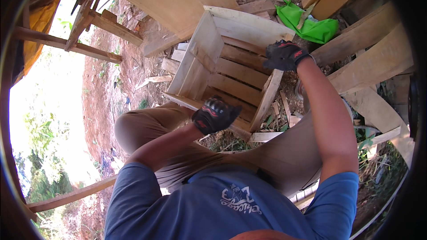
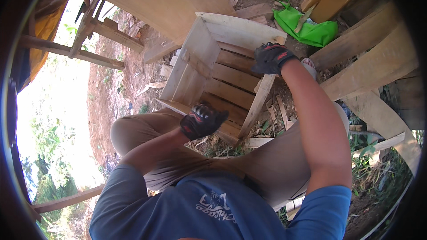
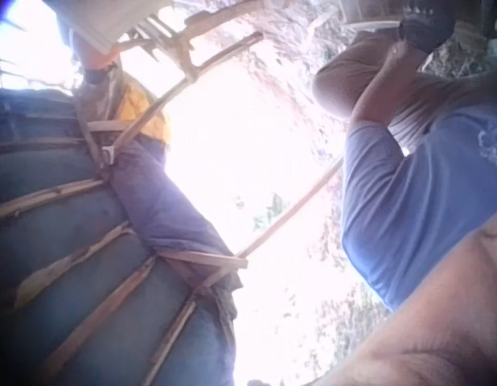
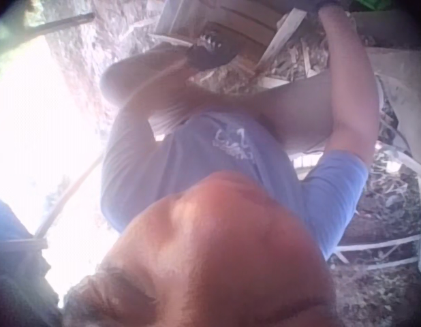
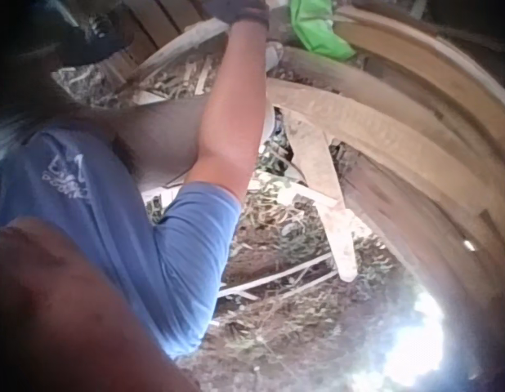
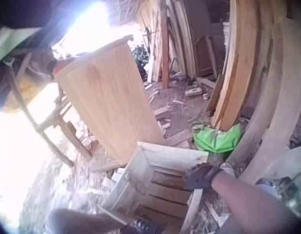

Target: The person sands the interior and exterior surfaces of a wooden crate using a piece of sandpaper.

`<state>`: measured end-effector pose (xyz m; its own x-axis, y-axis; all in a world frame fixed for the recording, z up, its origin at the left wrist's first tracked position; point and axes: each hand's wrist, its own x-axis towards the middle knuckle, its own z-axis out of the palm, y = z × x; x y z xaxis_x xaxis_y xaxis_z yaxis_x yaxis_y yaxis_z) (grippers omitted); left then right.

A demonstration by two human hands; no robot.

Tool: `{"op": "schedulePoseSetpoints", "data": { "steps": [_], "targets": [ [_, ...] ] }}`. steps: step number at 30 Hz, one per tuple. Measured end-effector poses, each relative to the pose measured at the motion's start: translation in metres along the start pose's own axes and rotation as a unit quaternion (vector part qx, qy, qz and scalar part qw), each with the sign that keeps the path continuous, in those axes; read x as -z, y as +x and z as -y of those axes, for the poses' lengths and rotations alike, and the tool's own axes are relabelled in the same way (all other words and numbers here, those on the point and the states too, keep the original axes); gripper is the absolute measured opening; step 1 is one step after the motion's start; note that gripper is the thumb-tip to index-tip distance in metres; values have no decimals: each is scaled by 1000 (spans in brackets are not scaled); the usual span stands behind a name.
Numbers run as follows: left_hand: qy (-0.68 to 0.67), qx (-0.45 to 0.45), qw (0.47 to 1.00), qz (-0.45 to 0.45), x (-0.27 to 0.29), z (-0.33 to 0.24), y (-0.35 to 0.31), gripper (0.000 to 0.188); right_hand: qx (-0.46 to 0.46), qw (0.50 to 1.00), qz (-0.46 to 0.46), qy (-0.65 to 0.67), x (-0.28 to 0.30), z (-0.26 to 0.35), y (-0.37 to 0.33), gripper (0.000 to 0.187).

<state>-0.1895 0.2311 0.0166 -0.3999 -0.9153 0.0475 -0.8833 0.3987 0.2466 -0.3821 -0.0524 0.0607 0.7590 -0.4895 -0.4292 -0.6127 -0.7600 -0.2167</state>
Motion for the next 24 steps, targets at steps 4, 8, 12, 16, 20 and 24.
{"op": "schedulePoseSetpoints", "data": {
  "steps": [4,8,12,16,20,24],
  "targets": [
    [-25,-48,998,-9,-19,-51,20,20,16,1000,-10,-6,-4,-3,4,54],
    [-26,-48,998,-15,6,-85,41,22,6,1000,-19,-5,-10,-10,9,53],
    [-28,-35,999,-20,3,-84,40,24,19,999,-14,-33,-11,-9,13,52],
    [-16,-3,997,-75,-11,-49,19,22,13,1000,-10,-13,-11,-10,11,51],
    [53,-7,999,-1,1,8,-1,22,22,999,-28,9,-7,-9,-4,50],
    [50,-82,993,64,3,95,-34,29,14,999,-35,16,-6,-4,-7,52]
  ]
}}
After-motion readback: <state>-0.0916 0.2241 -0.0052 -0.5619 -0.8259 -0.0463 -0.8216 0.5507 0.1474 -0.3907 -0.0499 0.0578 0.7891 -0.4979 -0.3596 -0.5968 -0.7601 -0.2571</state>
